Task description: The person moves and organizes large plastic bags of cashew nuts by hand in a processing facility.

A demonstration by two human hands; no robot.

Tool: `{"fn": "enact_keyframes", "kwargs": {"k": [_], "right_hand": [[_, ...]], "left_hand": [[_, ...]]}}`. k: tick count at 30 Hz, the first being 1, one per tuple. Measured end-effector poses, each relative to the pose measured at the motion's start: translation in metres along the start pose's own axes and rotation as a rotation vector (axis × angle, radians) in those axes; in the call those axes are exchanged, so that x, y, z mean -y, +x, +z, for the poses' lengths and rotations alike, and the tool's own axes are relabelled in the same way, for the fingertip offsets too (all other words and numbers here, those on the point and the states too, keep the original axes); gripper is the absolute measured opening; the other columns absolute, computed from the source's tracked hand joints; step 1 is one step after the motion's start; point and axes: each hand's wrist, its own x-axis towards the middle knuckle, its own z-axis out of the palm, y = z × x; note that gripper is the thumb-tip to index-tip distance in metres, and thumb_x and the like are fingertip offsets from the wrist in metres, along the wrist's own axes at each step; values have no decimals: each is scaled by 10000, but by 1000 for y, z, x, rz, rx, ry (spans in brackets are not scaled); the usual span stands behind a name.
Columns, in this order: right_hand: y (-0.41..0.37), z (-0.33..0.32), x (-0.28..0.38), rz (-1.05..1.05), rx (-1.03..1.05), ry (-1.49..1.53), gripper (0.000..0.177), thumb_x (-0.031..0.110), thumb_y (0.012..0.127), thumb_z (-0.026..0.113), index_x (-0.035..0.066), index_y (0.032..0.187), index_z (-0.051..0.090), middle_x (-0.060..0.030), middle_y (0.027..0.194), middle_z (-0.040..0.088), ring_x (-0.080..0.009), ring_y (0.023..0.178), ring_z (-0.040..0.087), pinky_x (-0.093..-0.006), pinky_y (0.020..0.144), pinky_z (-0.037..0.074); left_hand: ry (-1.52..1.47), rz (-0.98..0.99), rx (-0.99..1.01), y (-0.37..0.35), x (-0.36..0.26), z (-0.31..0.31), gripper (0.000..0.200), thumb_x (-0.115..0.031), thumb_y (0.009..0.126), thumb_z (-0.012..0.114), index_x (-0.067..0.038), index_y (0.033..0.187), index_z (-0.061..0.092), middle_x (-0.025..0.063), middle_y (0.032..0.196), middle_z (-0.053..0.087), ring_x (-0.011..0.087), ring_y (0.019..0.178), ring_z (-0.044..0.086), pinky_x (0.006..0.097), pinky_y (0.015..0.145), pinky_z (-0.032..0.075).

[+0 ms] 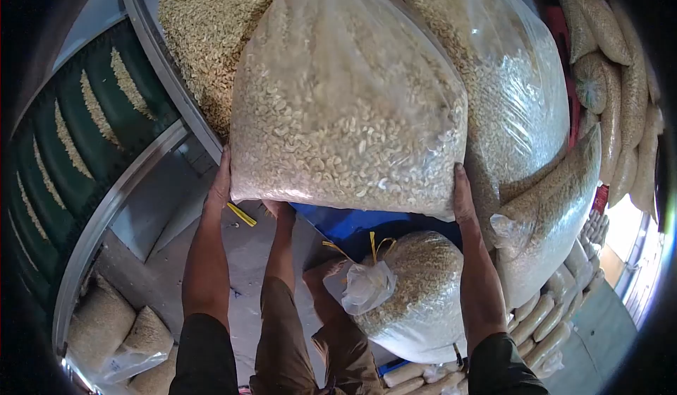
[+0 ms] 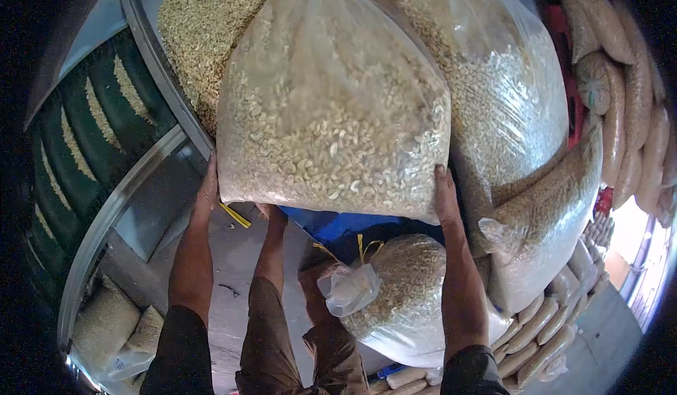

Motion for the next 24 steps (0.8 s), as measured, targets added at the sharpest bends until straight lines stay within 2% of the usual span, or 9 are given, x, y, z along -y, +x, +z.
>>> {"fn": "enact_keyframes", "kwargs": {"k": [2, 11, 13, 15, 19, 21, 22, 23, 24], "right_hand": [[-7, -4, 4, 137, 291, 462, 784, 635, 912, 411, 66, 1442, 310, -128, 1368, 447, -227, 1234, 439, -383, 1041, 359], [-3, -5, -3, 334, 355, 605, 823, 698, 879, 388, 85, 1427, 355, -107, 1388, 452, -243, 1225, 477, -364, 1041, 373], [-17, -4, 24, 218, 291, 492, 923, 725, 869, 366, 22, 1459, 271, -140, 1445, 379, -261, 1298, 372, -372, 1096, 264], [-31, -10, 65, 164, 196, 263, 917, 716, 879, 358, -16, 1429, 317, -184, 1415, 409, -257, 1246, 441, -365, 1038, 350], [-53, -28, 148, 255, 370, 78, 768, 612, 926, 398, -45, 1322, 443, -277, 1237, 537, -278, 1008, 611, -366, 829, 499], [-48, -9, 132, -354, 232, -619, 636, 500, 927, 504, -28, 1282, 489, -283, 1109, 602, -281, 965, 631, -389, 828, 494], [-54, 15, 126, -353, 209, -494, 582, 428, 912, 569, -13, 1284, 493, -291, 1032, 625, -274, 932, 641, -397, 815, 489], [-86, 39, 182, 60, 205, -130, 619, 461, 892, 588, -38, 1251, 514, -296, 1035, 622, -279, 924, 638, -406, 790, 492], [-73, 60, 129, 132, 316, 57, 670, 493, 865, 614, -93, 1182, 544, -278, 1008, 639, -276, 911, 640, -399, 778, 500]], "left_hand": [[-10, -34, -8, 6, 9, -6, 920, -748, 854, 349, -123, 1506, 174, 108, 1525, 259, 272, 1373, 300, 381, 1102, 282], [-25, -132, -67, -14, 1, 6, 945, -781, 834, 323, -126, 1504, 196, 123, 1491, 334, 295, 1332, 378, 404, 1082, 315], [41, -81, -70, -23, -1, 8, 961, -785, 827, 334, -101, 1493, 224, 140, 1470, 362, 294, 1310, 405, 400, 1069, 329], [104, -39, -93, -33, -23, 11, 978, -789, 821, 345, -75, 1483, 253, 156, 1450, 390, 294, 1288, 433, 396, 1056, 344], [328, -75, -254, -74, -70, 34, 1040, -795, 785, 431, 97, 1318, 446, 228, 1321, 499, 278, 1217, 485, 385, 1001, 372], [431, -88, -283, -78, -90, 52, 997, -769, 786, 478, 106, 1262, 500, 228, 1249, 552, 268, 1149, 525, 378, 966, 397], [423, -5, -366, -72, -86, 64, 883, -699, 814, 530, 79, 1230, 548, 203, 1171, 605, 249, 1076, 561, 355, 929, 422], [406, 1, -366, -69, -80, 61, 883, -699, 814, 530, 79, 1230, 548, 203, 1171, 605, 249, 1076, 561, 355, 929, 422], [380, -56, -268, -67, -71, 59, 910, -710, 809, 516, 36, 1326, 451, 216, 1324, 459, 323, 1196, 460, 463, 984, 356]]}}
